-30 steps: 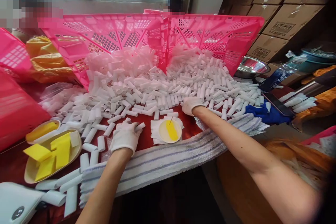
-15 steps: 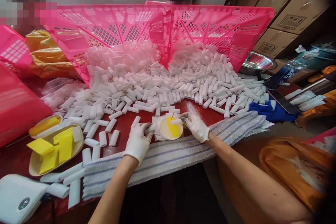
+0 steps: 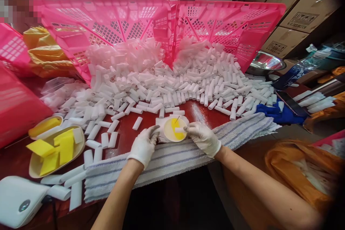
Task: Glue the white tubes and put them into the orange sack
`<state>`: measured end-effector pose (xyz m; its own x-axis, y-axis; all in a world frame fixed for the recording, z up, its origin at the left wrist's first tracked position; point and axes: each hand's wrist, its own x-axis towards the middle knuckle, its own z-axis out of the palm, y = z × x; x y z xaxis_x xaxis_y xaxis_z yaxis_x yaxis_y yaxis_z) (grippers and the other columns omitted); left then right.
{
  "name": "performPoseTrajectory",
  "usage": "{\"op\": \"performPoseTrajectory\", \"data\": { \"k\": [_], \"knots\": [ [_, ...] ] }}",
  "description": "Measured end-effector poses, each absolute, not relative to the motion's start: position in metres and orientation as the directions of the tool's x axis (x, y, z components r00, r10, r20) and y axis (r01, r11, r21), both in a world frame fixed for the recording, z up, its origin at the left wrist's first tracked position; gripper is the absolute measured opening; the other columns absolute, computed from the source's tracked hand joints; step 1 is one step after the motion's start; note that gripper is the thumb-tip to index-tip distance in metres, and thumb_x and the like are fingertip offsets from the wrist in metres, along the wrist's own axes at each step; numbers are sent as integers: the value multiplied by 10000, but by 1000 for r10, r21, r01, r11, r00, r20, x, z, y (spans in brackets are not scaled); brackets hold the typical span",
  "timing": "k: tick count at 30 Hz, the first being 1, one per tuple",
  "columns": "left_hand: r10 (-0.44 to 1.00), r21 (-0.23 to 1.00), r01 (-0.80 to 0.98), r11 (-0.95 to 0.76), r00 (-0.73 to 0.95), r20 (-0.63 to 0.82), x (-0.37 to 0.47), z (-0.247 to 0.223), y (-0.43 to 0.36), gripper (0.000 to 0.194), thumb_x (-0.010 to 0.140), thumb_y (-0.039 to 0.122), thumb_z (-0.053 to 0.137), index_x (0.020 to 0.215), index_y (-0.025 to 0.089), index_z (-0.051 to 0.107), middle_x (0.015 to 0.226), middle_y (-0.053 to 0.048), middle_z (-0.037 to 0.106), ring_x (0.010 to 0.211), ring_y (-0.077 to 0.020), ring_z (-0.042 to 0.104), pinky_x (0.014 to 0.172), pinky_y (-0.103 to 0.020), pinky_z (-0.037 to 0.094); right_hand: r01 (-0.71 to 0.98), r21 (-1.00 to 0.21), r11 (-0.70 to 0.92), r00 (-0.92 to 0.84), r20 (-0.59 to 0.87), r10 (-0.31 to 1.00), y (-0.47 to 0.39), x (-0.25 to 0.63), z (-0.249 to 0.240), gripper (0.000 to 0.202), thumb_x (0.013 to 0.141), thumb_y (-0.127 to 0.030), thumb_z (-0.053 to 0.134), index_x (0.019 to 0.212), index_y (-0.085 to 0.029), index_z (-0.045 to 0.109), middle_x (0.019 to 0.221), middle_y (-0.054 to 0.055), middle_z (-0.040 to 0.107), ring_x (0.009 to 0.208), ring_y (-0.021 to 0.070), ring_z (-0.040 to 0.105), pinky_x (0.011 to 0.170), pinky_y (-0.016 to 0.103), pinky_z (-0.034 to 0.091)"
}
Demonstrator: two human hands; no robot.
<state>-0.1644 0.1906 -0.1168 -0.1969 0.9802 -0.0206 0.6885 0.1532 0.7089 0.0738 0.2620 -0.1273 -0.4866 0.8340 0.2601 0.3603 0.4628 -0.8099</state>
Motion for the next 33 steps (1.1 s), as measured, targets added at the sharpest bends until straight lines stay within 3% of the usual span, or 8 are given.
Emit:
{"op": "performPoseTrajectory", "data": {
  "k": [5, 11, 15, 20, 22, 25, 28, 33],
  "knots": [
    [966, 745, 629, 222, -247, -80, -163, -113, 189, 427, 833, 482, 451, 1138, 217, 592, 1110, -72, 647, 1024, -221, 585, 905, -345, 442, 361, -845, 394, -408, 237, 882, 256, 75, -133, 329, 828, -340, 563, 1141, -252, 609, 1016, 53, 646, 901, 191, 610, 818, 347, 509],
    [957, 796, 559, 231, -280, -80, -157, -109, 187, 391, 814, 444, 496, 1104, 205, 604, 1114, -69, 647, 1032, -209, 582, 933, -338, 425, 390, -667, 635, -439, 472, 765, 249, 74, -135, 207, 810, -272, 593, 1004, -226, 648, 899, 59, 650, 827, 183, 599, 761, 345, 514],
    [949, 866, 445, 230, -299, -99, -158, -113, 183, 374, 770, 396, 561, 1088, 204, 606, 1071, -66, 660, 978, -201, 608, 893, -326, 455, 410, -633, 657, -431, 500, 751, 249, 74, -135, 253, 839, -254, 554, 1081, -195, 601, 935, 69, 642, 845, 176, 605, 774, 327, 510],
    [952, 934, 293, 206, -282, -121, -152, -113, 180, 370, 695, 365, 646, 1013, 181, 608, 963, -64, 680, 865, -190, 640, 832, -321, 496, 411, -544, 732, -523, 517, 677, 240, 75, -130, 116, 821, -226, 572, 879, -231, 671, 796, 34, 578, 742, 143, 540, 671, 279, 465],
    [954, 959, 213, 185, -272, -123, -145, -110, 178, 372, 658, 356, 681, 970, 168, 605, 933, -58, 679, 851, -184, 640, 825, -316, 501, 324, -690, 648, -462, 482, 745, 232, 74, -124, 86, 801, -255, 605, 863, -222, 653, 840, 35, 568, 760, 139, 544, 680, 274, 465],
    [964, 983, 88, 161, -228, -137, -133, -105, 176, 355, 615, 323, 717, 906, 153, 604, 916, -48, 671, 852, -176, 636, 824, -307, 506, 99, -954, 283, -283, 246, 927, 224, 71, -112, 210, 758, -355, 655, 891, -205, 593, 873, 36, 581, 744, 134, 558, 640, 256, 477],
    [976, 985, -21, 172, -132, -173, -124, -100, 172, 357, 611, 303, 728, 906, 150, 596, 913, -43, 664, 840, -169, 636, 796, -297, 521, -6, -999, -37, -277, -34, 960, 223, 69, -102, 316, 721, -452, 666, 882, -193, 581, 777, 10, 574, 623, 101, 512, 536, 218, 431],
    [985, 987, 8, 160, -73, -159, -119, -95, 165, 366, 657, 321, 707, 961, 151, 593, 910, -45, 654, 778, -151, 633, 753, -284, 526, 40, -994, -104, -288, -111, 951, 228, 68, -93, 390, 707, -536, 639, 800, -163, 567, 605, -29, 494, 501, 68, 415, 453, 195, 327]
  ]
}}
